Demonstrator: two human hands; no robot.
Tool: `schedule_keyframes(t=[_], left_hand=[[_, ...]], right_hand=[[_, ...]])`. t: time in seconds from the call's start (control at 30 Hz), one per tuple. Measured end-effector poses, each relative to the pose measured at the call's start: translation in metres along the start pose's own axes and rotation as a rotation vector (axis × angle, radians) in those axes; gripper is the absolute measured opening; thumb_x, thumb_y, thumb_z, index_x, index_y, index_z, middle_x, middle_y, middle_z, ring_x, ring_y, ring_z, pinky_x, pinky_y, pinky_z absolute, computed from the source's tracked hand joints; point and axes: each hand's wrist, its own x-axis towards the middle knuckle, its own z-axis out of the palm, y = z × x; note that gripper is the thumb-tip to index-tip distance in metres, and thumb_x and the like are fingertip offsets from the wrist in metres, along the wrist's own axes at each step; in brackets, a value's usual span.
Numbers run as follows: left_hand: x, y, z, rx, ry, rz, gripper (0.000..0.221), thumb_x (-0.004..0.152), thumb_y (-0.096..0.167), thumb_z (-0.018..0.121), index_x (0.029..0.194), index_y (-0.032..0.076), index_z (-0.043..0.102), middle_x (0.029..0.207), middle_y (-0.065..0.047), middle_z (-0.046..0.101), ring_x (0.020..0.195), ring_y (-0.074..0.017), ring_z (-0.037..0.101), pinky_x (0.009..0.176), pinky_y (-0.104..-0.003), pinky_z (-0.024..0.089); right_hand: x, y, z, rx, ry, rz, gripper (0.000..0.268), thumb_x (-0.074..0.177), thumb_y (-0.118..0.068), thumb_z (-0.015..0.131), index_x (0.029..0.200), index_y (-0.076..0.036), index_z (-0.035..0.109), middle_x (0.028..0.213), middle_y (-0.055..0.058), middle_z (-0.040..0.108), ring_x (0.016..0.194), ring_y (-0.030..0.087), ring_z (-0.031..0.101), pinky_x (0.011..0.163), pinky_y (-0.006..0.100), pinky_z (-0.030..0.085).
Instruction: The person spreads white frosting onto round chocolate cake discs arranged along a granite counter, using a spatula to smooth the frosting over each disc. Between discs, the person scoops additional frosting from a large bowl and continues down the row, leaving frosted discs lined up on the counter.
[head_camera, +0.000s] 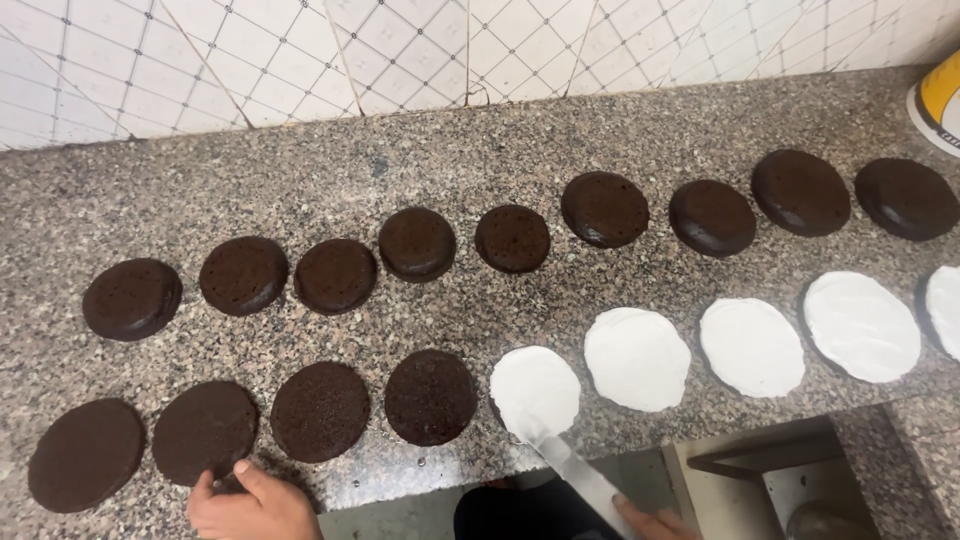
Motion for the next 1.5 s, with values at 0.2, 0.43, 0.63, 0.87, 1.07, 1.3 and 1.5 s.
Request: schedule_keyframes(t=[0.2, 0.43, 0.63, 0.87, 1.07, 1.3, 1.5], left_hand=[[-0.002, -0.005, 0.006, -0.011, 0.015, 0.011, 0.056, 0.118, 0.037, 0.054, 0.136, -0.015, 0.051, 0.118, -0.029, 0.057, 0.111, -0.0413, 0.056, 0.103, -0.053, 0.043], [-0.004, -0.006, 0.007, -0.060, 0.054, 0.021, 0.054, 0.117, 0.037, 0.056, 0.136, -0.013, 0.052, 0.120, -0.029, 0.056, 0.110, -0.0427, 0.054, 0.104, -0.055, 0.042], [-0.002, 0.000, 0.002, -0.192, 0.056, 0.010, 0.051, 0.114, 0.033, 0.057, 0.136, -0.012, 0.051, 0.125, -0.029, 0.053, 0.117, -0.0448, 0.050, 0.106, -0.057, 0.037], [-0.002, -0.003, 0.009, -0.251, 0.092, 0.026, 0.049, 0.115, 0.034, 0.057, 0.136, -0.010, 0.051, 0.128, -0.027, 0.051, 0.121, -0.0447, 0.046, 0.110, -0.057, 0.034], [-0.003, -0.006, 0.013, -0.242, 0.086, -0.002, 0.049, 0.115, 0.035, 0.058, 0.136, -0.008, 0.050, 0.129, -0.026, 0.050, 0.125, -0.0439, 0.045, 0.111, -0.056, 0.034], [-0.002, -0.013, 0.020, -0.241, 0.075, -0.031, 0.050, 0.113, 0.036, 0.057, 0.137, -0.007, 0.049, 0.135, -0.024, 0.049, 0.128, -0.0435, 0.044, 0.112, -0.057, 0.033], [-0.004, -0.015, 0.024, -0.253, 0.093, -0.002, 0.052, 0.116, 0.040, 0.054, 0.137, -0.006, 0.049, 0.134, -0.024, 0.048, 0.129, -0.0435, 0.043, 0.114, -0.057, 0.032]], right_hand=[[-0.073, -0.155, -0.084, -0.295, 0.170, 0.211, 0.053, 0.096, -0.050, 0.063, 0.136, -0.016, 0.061, 0.101, 0.014, 0.069, 0.087, 0.026, 0.077, 0.077, 0.040, 0.065], [-0.042, -0.088, -0.058, -0.813, 0.139, -0.563, 0.063, 0.092, -0.032, 0.066, 0.152, -0.040, 0.051, 0.101, 0.014, 0.067, 0.086, 0.025, 0.073, 0.079, 0.040, 0.062], [-0.040, -0.097, -0.070, -0.438, 0.135, -0.287, 0.069, 0.088, -0.022, 0.073, 0.152, -0.037, 0.052, 0.136, 0.021, 0.060, 0.119, 0.030, 0.063, 0.097, 0.036, 0.057], [-0.030, -0.090, -0.041, 0.231, 0.038, -0.335, 0.073, 0.078, -0.011, 0.088, 0.145, -0.022, 0.062, 0.132, 0.012, 0.071, 0.127, 0.025, 0.062, 0.104, 0.036, 0.049], [-0.046, -0.130, -0.048, 0.391, -0.205, 0.008, 0.064, 0.088, -0.013, 0.080, 0.149, -0.023, 0.061, 0.089, 0.026, 0.069, 0.072, 0.022, 0.065, 0.071, 0.035, 0.057], [-0.058, -0.149, -0.073, -0.640, 0.319, -0.307, 0.062, 0.090, -0.032, 0.069, 0.147, -0.050, 0.051, 0.090, 0.005, 0.062, 0.073, 0.019, 0.070, 0.070, 0.036, 0.062], [-0.044, -0.147, -0.070, -0.739, 0.191, -0.618, 0.078, 0.085, -0.021, 0.067, 0.156, -0.040, 0.043, 0.095, 0.012, 0.058, 0.075, 0.025, 0.069, 0.068, 0.040, 0.061]])
